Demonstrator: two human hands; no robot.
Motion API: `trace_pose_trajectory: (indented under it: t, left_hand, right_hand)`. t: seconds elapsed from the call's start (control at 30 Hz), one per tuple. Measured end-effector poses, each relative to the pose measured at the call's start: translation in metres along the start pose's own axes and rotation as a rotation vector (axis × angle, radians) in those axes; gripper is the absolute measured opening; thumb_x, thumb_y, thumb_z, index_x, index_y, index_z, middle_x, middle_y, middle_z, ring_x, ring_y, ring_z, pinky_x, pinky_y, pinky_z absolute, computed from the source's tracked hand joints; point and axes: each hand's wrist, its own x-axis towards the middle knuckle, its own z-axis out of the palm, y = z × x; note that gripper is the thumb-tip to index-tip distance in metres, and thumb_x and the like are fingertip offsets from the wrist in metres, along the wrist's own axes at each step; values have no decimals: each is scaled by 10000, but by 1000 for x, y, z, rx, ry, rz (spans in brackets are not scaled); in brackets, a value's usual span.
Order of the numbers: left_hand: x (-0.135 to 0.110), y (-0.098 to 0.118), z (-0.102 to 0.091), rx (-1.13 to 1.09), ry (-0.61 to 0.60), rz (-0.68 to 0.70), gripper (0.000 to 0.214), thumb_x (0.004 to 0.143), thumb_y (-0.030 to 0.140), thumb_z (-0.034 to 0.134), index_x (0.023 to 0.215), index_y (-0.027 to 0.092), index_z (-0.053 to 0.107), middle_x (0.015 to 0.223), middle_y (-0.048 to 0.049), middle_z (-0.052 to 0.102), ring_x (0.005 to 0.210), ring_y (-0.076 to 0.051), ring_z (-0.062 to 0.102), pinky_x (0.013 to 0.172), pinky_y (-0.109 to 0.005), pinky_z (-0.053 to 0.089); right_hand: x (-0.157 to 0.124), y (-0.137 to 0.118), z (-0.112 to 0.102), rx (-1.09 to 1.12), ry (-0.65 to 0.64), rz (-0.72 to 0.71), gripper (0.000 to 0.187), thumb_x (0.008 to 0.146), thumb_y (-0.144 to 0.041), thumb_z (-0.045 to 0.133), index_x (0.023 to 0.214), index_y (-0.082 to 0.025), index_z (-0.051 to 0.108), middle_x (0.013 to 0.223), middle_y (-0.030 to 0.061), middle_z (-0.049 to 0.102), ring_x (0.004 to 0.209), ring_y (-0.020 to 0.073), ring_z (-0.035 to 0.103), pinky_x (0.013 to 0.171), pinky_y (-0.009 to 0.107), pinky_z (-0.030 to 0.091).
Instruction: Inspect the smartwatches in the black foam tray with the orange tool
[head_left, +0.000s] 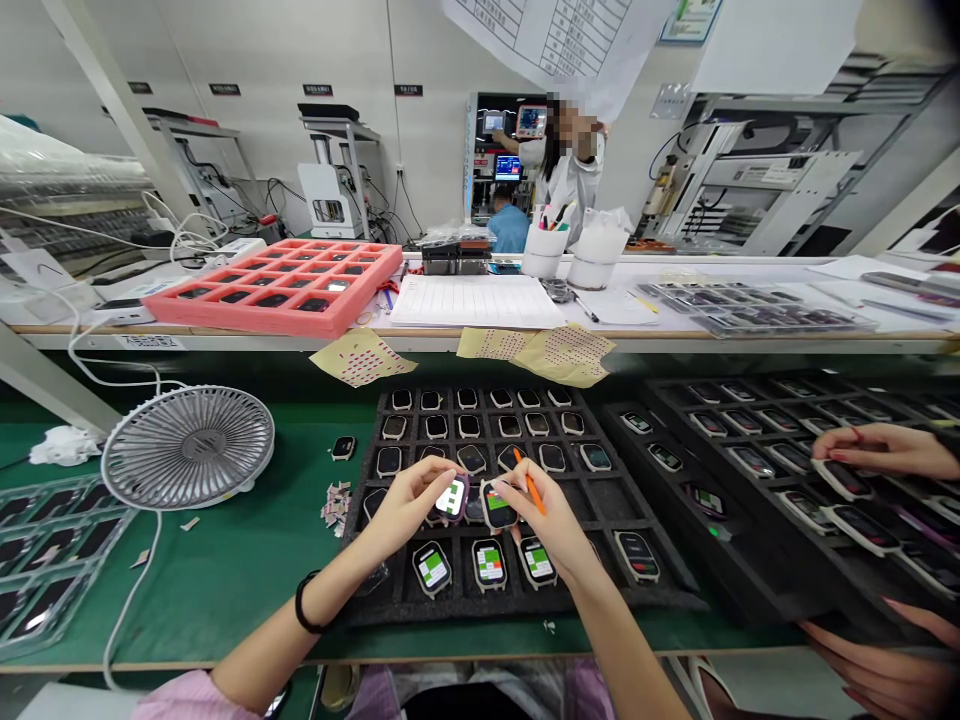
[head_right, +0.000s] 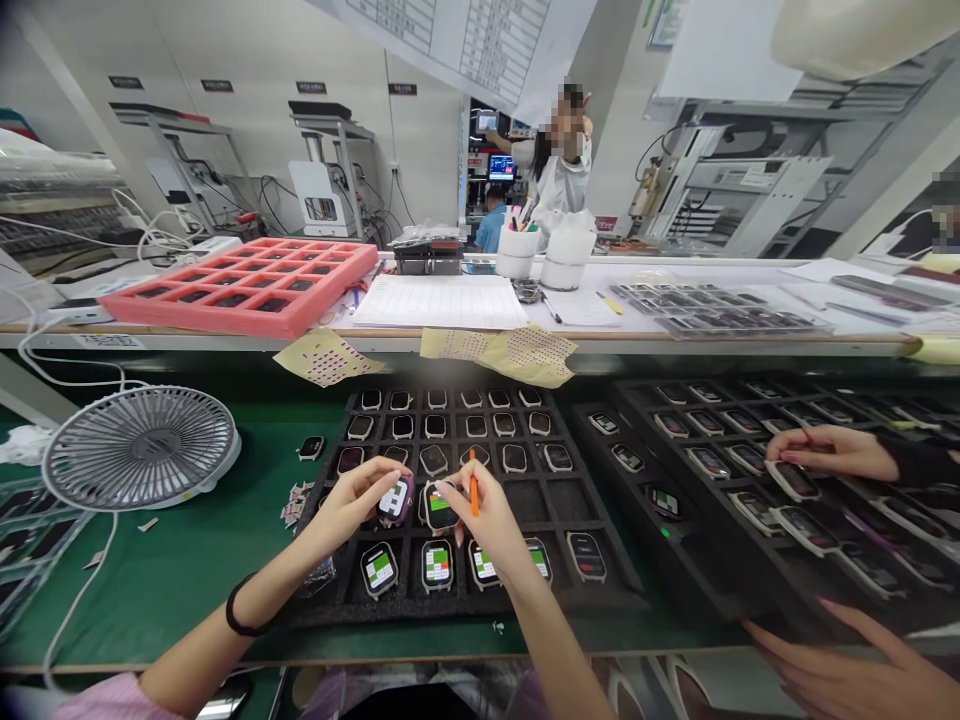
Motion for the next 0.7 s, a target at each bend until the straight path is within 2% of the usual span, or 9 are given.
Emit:
trace_pose_trajectory:
  t: [0.23, 0.37, 0.43, 0.53, 0.6, 0.7]
  left_hand:
    - [0, -9, -1, -24, -89, 51, 364, 844, 384, 567, 1142, 175, 540, 1129, -88, 611, 986, -206, 587, 782, -285, 486]
    - [-2, -9, -2, -21, -124, 48, 460, 821, 344, 607, 1236, 191, 482, 1204, -106, 572, 1000, -211, 585, 770, -281, 493]
    - [-3, -7, -2, -23, -112, 30, 476, 826, 358, 596, 1258, 199, 474, 1183, -105, 586, 916, -193, 604, 667, -248, 490]
    - [-2, -5, -2, -21, -67, -12, 440, 843, 409, 549, 1223, 191, 516, 1085, -90, 625, 635, -114, 562, 480, -205, 400]
    - [-1, -4, -3, -5, -33, -28, 401, 847, 434, 525, 1156, 182, 572, 964, -60, 649, 501, -70, 466, 438, -200, 344]
    - [-1, -3, -3, 11, 11, -31, 362, 841, 454, 525, 1049, 176, 631, 800, -23, 647, 481, -73, 445, 443, -201, 338]
  right_hand:
    - [0, 1, -2, 40, -83, -8, 443, 729, -408, 723, 718, -224, 321, 831, -27, 559, 581, 124, 628, 348, 164, 392]
    - [0, 2, -4, 35, -89, -16, 446, 719, -391, 736, 716, -225, 322, 835, -37, 541, 555, 96, 589, 354, 166, 407]
    - [0, 3, -4, 45, -84, -17, 423, 745, -422, 703, 716, -224, 330, 823, -37, 532, 523, 83, 559, 356, 174, 411]
    - [1, 5, -5, 57, -77, -3, 408, 771, -483, 652, 711, -222, 345, 743, -50, 490, 471, 75, 521, 352, 183, 398]
    - [2, 6, -5, 48, -62, 2, 413, 772, -500, 643, 704, -222, 346, 687, -61, 454, 448, 72, 497, 346, 181, 386]
    - [3, 7, -5, 41, -54, 0, 420, 754, -481, 669, 696, -223, 343, 671, -68, 422, 444, 67, 472, 339, 176, 390]
